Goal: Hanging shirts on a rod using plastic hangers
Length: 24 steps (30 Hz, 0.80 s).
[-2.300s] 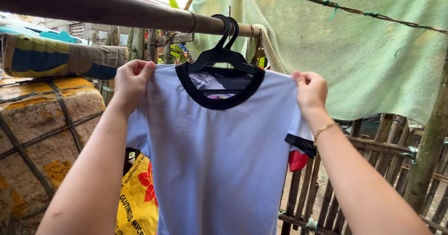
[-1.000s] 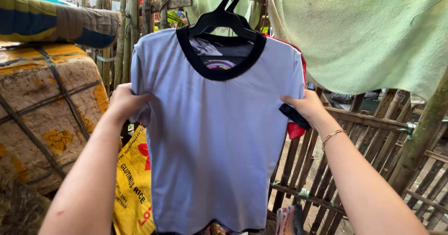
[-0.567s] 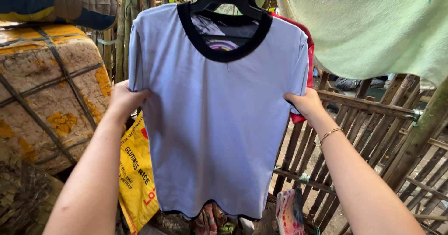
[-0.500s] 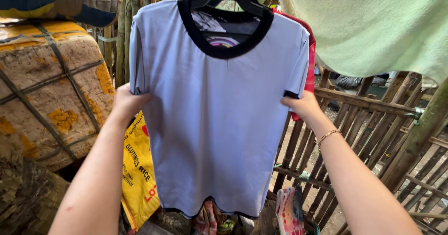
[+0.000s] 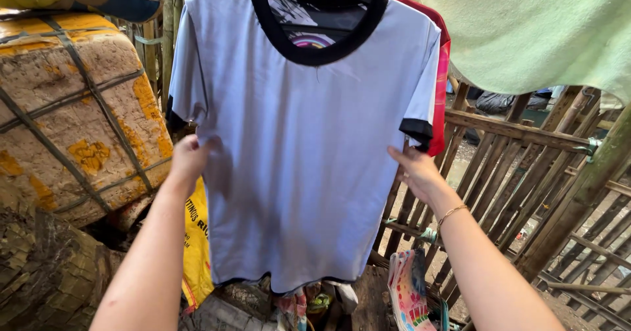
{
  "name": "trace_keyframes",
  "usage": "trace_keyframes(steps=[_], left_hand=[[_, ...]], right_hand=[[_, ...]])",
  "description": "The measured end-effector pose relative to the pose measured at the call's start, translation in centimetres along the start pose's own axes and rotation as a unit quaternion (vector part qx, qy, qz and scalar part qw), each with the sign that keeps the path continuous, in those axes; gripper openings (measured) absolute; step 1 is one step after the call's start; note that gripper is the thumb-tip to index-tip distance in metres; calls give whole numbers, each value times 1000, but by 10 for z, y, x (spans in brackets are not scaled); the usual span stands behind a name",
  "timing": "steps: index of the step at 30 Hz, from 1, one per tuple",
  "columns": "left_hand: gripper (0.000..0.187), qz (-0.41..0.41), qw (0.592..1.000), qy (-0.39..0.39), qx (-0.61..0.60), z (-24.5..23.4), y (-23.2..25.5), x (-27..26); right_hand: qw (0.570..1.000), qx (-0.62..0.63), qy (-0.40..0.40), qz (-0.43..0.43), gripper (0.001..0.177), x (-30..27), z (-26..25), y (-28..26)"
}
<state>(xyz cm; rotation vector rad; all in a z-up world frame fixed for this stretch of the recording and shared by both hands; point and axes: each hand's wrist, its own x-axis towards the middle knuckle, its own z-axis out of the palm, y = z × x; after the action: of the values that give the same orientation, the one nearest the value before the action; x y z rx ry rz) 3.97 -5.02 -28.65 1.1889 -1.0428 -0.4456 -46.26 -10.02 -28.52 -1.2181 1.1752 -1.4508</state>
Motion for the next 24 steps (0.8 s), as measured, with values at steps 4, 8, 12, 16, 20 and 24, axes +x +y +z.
trace_keyframes(steps=[4,8,12,16,20,24], left_hand=[[35,-17,1000,-22,-2,-1,-66,23],[30,41,995,78,-38,-8,-63,25],[33,56,996,71,-23,-9,-67,22],[29,44,996,74,-30,-17,-51,10],[22,47,995,74,-37,-16,-85,39],[25,31,996,63,-54,-18,-51,41]], right_hand=[[998,-7,-58,36,68,-38,21,-7],[992,98,39,-71,52,-10,8,10],[987,120,46,-93,42,-41,22,5],[984,101,61,-133,41,-16,7,18],[976,-100,129,-147,31,1,-1,21],[904,-366,208,-82,57,-6,0,3]])
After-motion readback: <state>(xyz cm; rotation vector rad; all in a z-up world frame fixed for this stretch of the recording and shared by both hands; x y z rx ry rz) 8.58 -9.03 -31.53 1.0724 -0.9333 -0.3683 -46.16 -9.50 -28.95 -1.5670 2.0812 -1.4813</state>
